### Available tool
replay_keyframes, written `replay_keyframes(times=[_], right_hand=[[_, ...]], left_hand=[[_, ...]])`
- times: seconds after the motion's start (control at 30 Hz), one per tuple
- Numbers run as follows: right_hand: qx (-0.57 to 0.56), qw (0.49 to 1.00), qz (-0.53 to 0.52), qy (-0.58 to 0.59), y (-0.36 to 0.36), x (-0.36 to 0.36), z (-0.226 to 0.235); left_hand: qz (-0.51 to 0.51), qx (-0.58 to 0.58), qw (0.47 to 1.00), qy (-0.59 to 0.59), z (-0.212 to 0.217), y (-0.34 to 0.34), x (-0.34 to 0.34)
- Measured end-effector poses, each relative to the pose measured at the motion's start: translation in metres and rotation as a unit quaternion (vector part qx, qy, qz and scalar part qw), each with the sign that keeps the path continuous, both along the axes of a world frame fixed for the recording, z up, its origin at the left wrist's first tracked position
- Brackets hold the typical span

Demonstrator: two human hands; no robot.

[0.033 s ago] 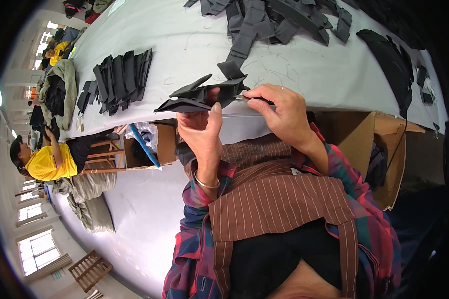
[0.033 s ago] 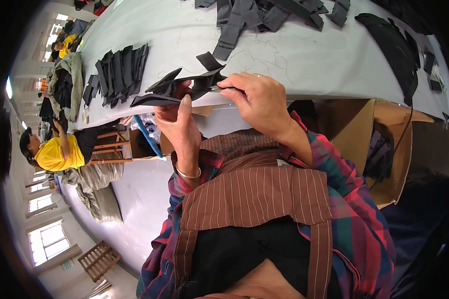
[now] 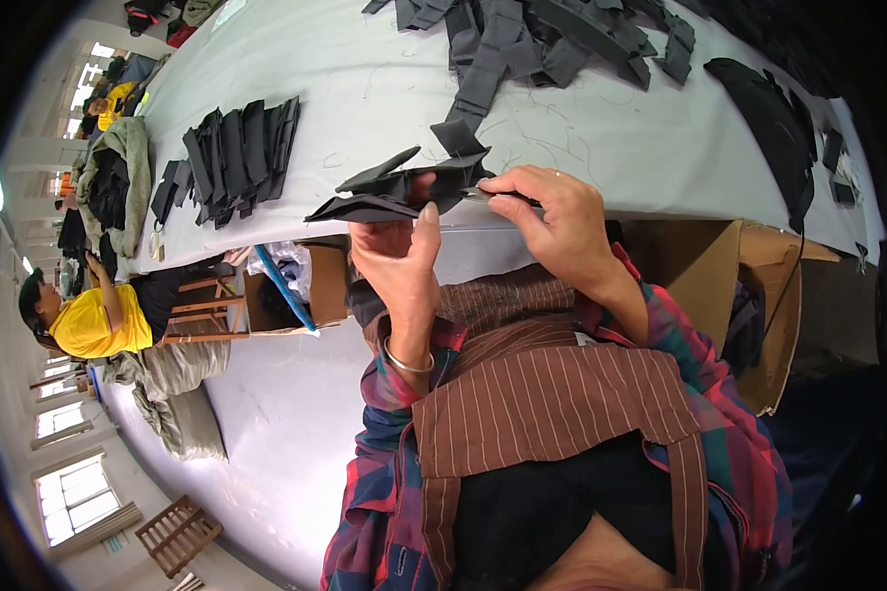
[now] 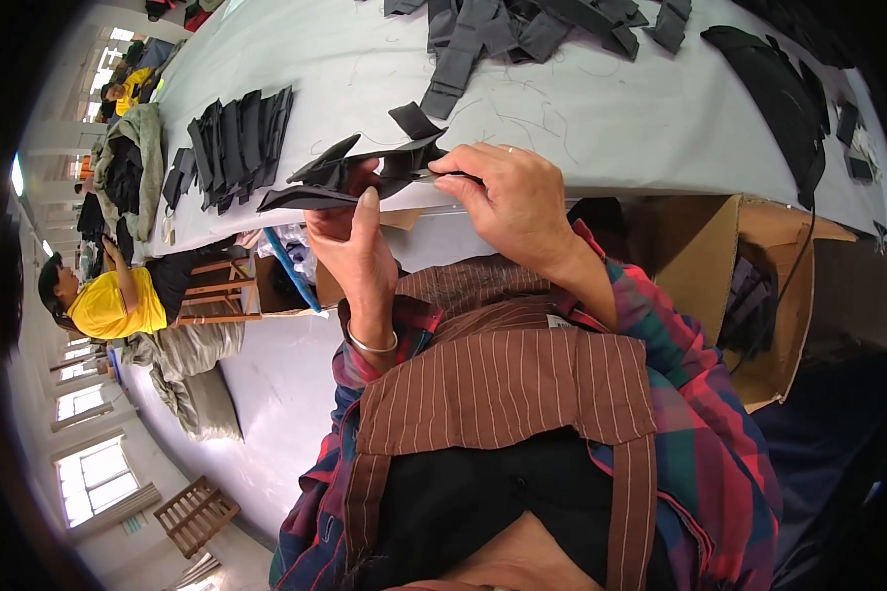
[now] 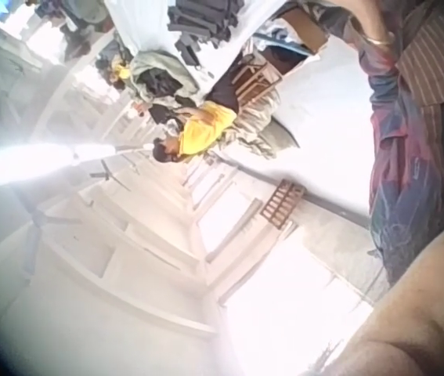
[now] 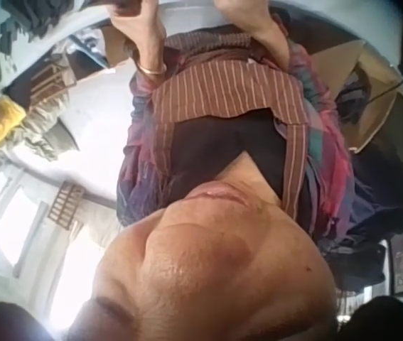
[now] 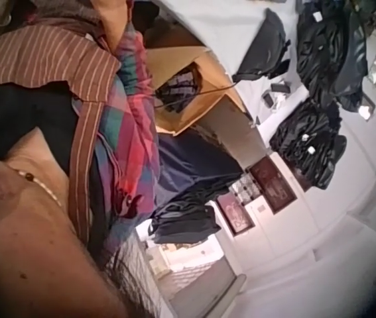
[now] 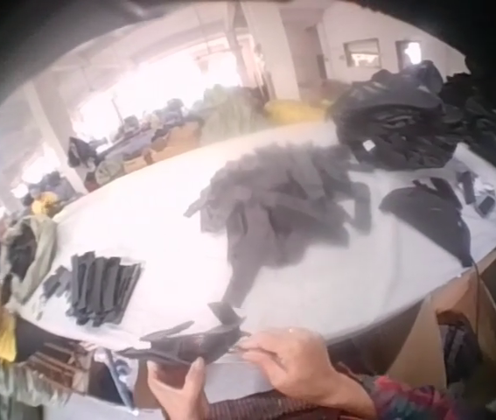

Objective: Trim loose threads and excess material from black fabric components using a pair of snips.

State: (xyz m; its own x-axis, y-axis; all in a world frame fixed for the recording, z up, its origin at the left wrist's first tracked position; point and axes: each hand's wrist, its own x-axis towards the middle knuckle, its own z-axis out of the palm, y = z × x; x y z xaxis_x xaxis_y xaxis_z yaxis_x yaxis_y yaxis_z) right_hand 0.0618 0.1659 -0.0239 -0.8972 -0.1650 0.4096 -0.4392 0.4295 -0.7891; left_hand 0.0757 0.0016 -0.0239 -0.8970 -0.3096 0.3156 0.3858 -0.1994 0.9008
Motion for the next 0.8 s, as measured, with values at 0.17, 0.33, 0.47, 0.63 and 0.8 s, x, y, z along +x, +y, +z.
replay_keyframes(times=[0.17, 0.33, 0.47, 0.63, 0.8], right_hand=[[0.025, 0.999, -0.013, 0.022, -0.001, -0.001, -0.002], [0.032, 0.999, -0.007, 0.037, -0.003, -0.004, -0.004], [0.035, 0.997, -0.008, 0.071, -0.015, -0.004, 0.005], [0.091, 0.992, -0.022, 0.082, -0.027, -0.008, 0.003], [0.144, 0.986, -0.04, 0.08, -0.033, -0.015, 0.0]], left_hand=[[-0.015, 0.024, 1.0, 0.009, -0.001, 0.001, -0.001], [-0.018, 0.024, 1.0, 0.001, -0.003, 0.0, 0.0], [0.015, -0.038, 0.999, 0.004, -0.021, -0.008, -0.001], [0.028, -0.099, 0.995, -0.006, -0.021, -0.008, 0.0], [0.043, -0.095, 0.994, -0.017, -0.027, -0.008, 0.001]])
